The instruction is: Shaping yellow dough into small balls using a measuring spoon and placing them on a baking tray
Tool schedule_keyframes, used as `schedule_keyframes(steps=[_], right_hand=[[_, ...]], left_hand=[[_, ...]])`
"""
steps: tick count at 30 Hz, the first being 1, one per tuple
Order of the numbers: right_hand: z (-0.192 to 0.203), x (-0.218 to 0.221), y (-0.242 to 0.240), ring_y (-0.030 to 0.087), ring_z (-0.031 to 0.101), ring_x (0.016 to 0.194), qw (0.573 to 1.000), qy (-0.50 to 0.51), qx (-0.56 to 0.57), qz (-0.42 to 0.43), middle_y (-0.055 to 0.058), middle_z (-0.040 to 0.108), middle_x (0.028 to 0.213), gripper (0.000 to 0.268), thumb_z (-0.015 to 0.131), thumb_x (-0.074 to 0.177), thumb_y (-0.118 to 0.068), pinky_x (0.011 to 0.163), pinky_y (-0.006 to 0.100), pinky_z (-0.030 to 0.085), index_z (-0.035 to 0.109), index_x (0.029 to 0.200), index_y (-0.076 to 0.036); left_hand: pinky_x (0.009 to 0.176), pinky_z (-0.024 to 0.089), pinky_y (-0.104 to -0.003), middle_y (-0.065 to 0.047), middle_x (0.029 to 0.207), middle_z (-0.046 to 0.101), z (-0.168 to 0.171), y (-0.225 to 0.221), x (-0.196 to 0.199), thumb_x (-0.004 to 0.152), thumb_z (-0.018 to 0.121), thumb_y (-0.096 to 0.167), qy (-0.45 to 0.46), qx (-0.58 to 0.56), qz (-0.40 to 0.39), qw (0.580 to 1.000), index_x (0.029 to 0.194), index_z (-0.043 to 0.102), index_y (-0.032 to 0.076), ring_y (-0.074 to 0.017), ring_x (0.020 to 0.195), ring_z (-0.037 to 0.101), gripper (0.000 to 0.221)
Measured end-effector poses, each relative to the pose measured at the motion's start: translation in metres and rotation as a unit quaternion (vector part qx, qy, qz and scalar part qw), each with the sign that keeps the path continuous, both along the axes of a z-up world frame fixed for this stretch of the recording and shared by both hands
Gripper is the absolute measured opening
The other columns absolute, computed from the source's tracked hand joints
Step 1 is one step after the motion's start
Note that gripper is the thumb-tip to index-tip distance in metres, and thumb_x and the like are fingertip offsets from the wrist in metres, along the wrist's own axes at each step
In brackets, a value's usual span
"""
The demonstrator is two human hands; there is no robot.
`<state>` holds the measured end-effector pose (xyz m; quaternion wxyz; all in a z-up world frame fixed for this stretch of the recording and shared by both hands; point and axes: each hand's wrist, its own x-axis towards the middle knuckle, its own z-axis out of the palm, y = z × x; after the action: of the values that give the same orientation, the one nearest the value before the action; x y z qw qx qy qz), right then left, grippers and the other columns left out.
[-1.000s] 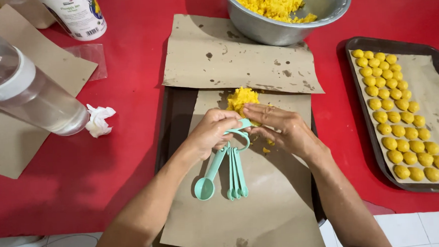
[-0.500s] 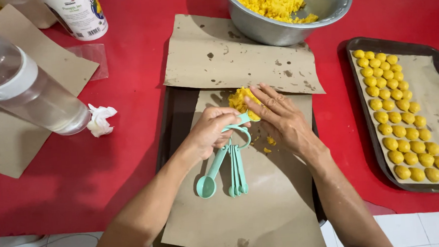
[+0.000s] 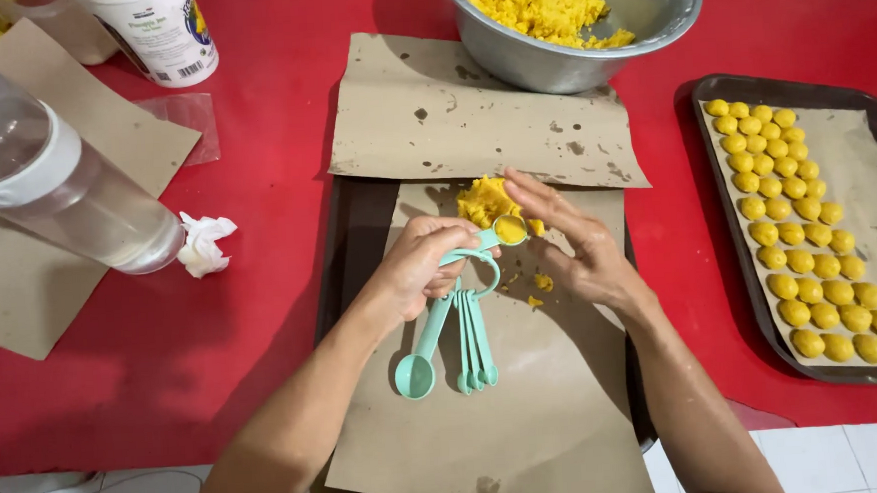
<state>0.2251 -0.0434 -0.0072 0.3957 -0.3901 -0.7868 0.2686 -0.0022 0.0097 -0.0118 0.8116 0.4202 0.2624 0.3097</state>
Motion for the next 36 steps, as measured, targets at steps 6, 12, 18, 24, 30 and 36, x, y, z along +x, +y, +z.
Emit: schedule_keyframes(steps=[6, 12, 18, 24, 30, 36], right_hand=[[0.008, -0.008, -0.005, 0.042, 0.042, 0.145, 0.998, -0.045, -0.035, 0.020, 0.025, 0.047, 0.157, 0.081, 0.044, 0.078, 0.022, 0.114, 0.057, 0.041, 0.046, 0.154, -0.004], [-0.002, -0.005, -0.004, 0.031, 0.064, 0.121, 0.982, 0.146, -0.118, -0.018, 0.026, 0.065, 0.133, 0.047, 0.068, 0.090, 0.006, 0.091, 0.038, 0.061, 0.060, 0.137, 0.008], [-0.006, -0.012, -0.005, 0.020, 0.067, 0.101, 0.978, 0.155, -0.120, -0.069, 0.018, 0.070, 0.110, 0.034, 0.074, 0.088, 0.008, 0.080, 0.030, 0.064, 0.070, 0.122, 0.008], [-0.015, -0.005, -0.001, 0.021, 0.067, 0.102, 0.982, 0.135, -0.105, -0.077, 0.016, 0.070, 0.111, 0.029, 0.076, 0.090, 0.002, 0.085, 0.030, 0.061, 0.073, 0.118, 0.001], [-0.008, -0.013, -0.006, 0.040, 0.072, 0.098, 0.993, 0.005, 0.083, -0.080, 0.023, 0.069, 0.106, 0.029, 0.071, 0.093, 0.002, 0.081, 0.046, 0.062, 0.070, 0.123, 0.000], [-0.037, -0.023, -0.010, 0.033, 0.068, 0.102, 0.898, -0.254, 0.321, -0.163, 0.018, 0.063, 0.111, 0.030, 0.069, 0.093, -0.020, 0.081, 0.039, 0.062, 0.066, 0.117, -0.002]], left_hand=[[0.030, 0.019, -0.017, 0.005, 0.044, 0.029, 0.004, -0.004, 0.001, 0.089, 0.062, 0.010, 0.033, 0.025, 0.009, 0.999, 0.097, 0.067, -0.005, 0.0000, 0.031, 0.020, 0.018], [0.043, 0.036, -0.017, 0.002, 0.058, 0.040, -0.005, -0.008, 0.008, 0.087, 0.068, 0.015, 0.101, 0.152, 0.046, 0.982, 0.087, 0.076, 0.004, -0.0029, 0.050, 0.039, 0.013], [0.058, 0.044, -0.024, 0.000, 0.059, 0.057, -0.028, -0.005, 0.006, 0.087, 0.060, 0.013, 0.170, 0.315, 0.043, 0.933, 0.083, 0.073, 0.010, -0.0089, 0.061, 0.048, 0.014], [0.078, 0.057, -0.034, -0.011, 0.084, 0.077, -0.034, -0.007, 0.010, 0.089, 0.064, 0.012, 0.197, 0.360, 0.052, 0.910, 0.100, 0.076, 0.008, -0.0138, 0.082, 0.069, 0.017], [0.060, 0.052, -0.029, -0.003, 0.067, 0.066, -0.038, -0.004, 0.012, 0.093, 0.063, 0.011, 0.224, 0.332, 0.044, 0.915, 0.096, 0.075, 0.011, -0.0094, 0.072, 0.061, 0.013], [0.031, 0.027, -0.019, 0.001, 0.060, 0.035, -0.050, -0.005, 0.014, 0.094, 0.056, 0.012, 0.227, 0.113, 0.070, 0.965, 0.108, 0.068, 0.001, -0.0071, 0.039, 0.038, 0.021]])
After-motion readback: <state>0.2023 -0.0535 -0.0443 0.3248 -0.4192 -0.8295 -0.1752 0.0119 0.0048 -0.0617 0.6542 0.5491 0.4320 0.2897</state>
